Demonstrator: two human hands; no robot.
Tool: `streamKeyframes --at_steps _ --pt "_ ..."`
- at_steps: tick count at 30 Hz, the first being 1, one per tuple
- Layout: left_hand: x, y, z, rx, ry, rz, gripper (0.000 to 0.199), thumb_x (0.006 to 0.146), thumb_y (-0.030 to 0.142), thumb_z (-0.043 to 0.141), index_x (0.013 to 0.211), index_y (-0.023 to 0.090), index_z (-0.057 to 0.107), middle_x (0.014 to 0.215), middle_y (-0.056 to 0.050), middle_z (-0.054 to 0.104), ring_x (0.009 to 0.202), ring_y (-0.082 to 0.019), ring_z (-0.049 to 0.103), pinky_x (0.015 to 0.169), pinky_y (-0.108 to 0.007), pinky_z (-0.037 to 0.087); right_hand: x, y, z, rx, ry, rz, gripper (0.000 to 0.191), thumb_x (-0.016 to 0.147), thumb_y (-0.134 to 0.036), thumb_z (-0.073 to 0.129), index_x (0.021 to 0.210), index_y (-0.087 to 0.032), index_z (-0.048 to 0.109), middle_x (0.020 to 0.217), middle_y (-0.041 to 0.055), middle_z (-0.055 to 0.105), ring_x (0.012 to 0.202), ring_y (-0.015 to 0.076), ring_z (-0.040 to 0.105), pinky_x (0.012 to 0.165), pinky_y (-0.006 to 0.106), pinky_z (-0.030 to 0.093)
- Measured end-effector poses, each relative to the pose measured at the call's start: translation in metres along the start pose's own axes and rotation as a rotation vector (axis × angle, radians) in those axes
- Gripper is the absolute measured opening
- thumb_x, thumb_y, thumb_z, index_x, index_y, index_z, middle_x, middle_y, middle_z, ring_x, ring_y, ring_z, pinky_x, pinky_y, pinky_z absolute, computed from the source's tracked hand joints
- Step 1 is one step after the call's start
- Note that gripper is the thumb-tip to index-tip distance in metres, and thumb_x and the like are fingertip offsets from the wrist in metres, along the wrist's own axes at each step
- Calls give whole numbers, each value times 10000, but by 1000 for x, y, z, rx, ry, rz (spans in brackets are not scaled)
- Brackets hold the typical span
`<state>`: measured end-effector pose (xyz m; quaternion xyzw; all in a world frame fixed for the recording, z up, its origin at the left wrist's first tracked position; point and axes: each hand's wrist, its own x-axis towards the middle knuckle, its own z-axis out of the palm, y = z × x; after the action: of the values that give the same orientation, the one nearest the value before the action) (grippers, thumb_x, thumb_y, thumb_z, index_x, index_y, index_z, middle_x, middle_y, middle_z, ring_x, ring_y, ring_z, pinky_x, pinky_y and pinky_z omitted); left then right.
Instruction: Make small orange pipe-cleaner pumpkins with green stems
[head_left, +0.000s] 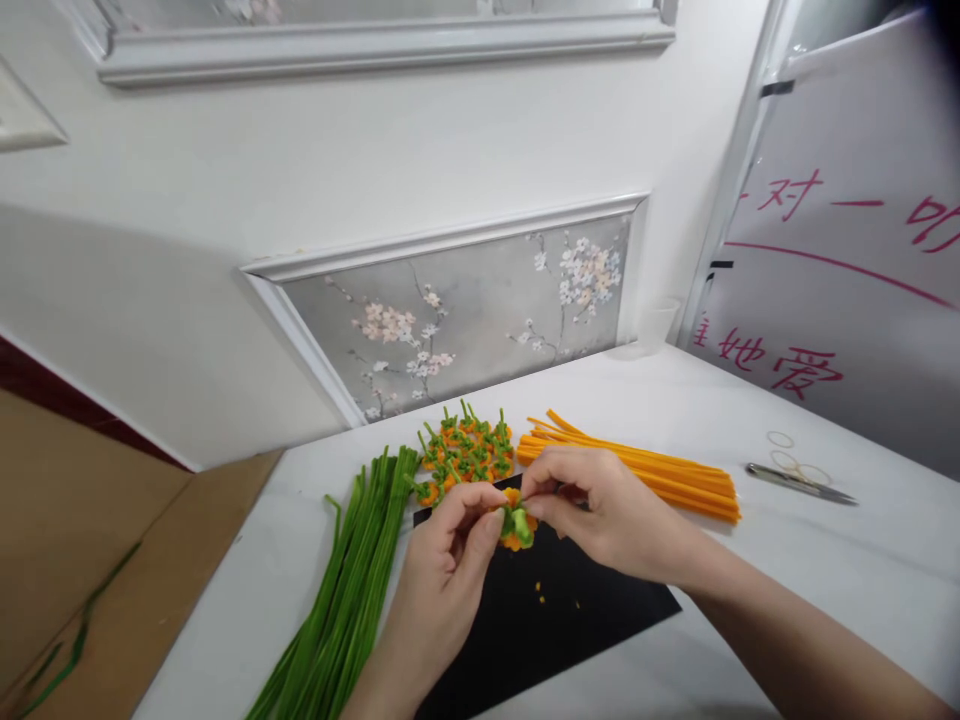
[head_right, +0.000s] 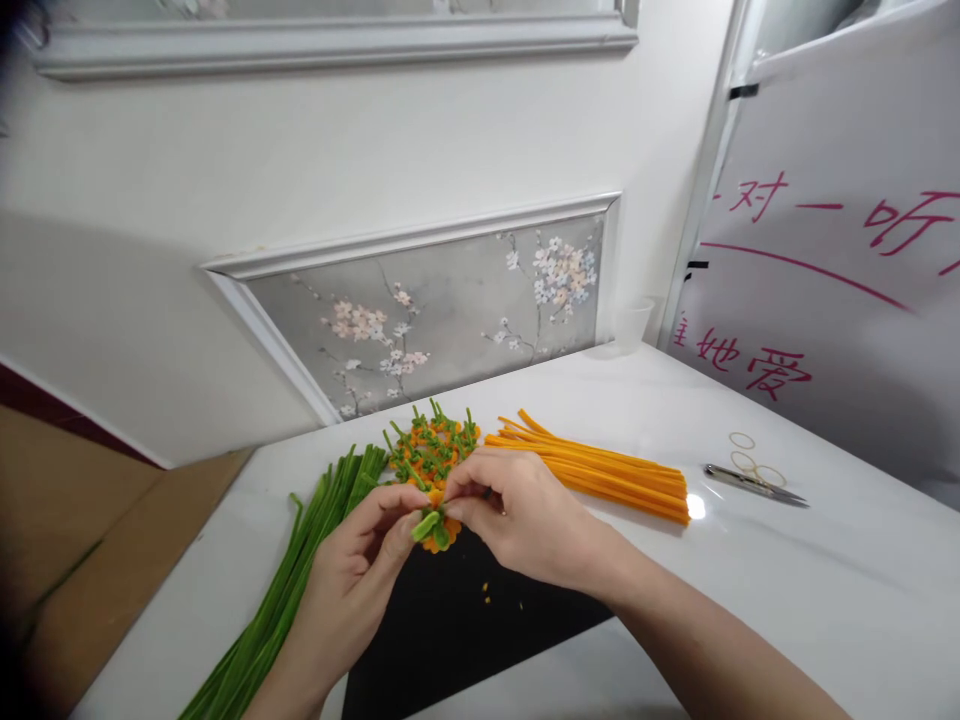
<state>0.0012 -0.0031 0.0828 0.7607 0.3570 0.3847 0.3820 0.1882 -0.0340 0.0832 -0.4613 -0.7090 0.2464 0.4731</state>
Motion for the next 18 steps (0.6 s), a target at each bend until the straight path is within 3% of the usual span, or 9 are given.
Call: streamKeyframes --at_steps 4,8,13,18 --pt "-3 -2 2 71 17 30 168 818 216 618 986 225 615 938 -17 663 823 -149 638 751 -231 516 -1 -3 2 -67 21 -31 129 841 -95 540 782 -188 607 720 -14 614 638 111 543 557 217 414" --pt "-4 -4 4 168 -5 76 178 827 183 582 996 231 612 938 -22 668 841 -159 639 782 -258 512 -4 -2 5 -160 34 -89 150 857 -91 508 772 -188 585 712 3 596 653 129 549 587 238 431" --pt "-2 -2 2 69 -63 14 177 838 212 580 1012 212 612 941 -38 655 820 -160 628 741 -252 515 -5 -1 9 -227 93 -135 160 849 -71 487 758 -185 551 714 6 577 652 134 544 592 247 422" --pt "1 0 -2 -57 -80 -73 181 858 275 579 1017 199 619 891 -36 632 742 -140 585 666 -224 496 -3 -1 -4 -108 -62 -3 84 868 -154 547 864 -203 616 732 -19 640 622 112 572 553 216 425"
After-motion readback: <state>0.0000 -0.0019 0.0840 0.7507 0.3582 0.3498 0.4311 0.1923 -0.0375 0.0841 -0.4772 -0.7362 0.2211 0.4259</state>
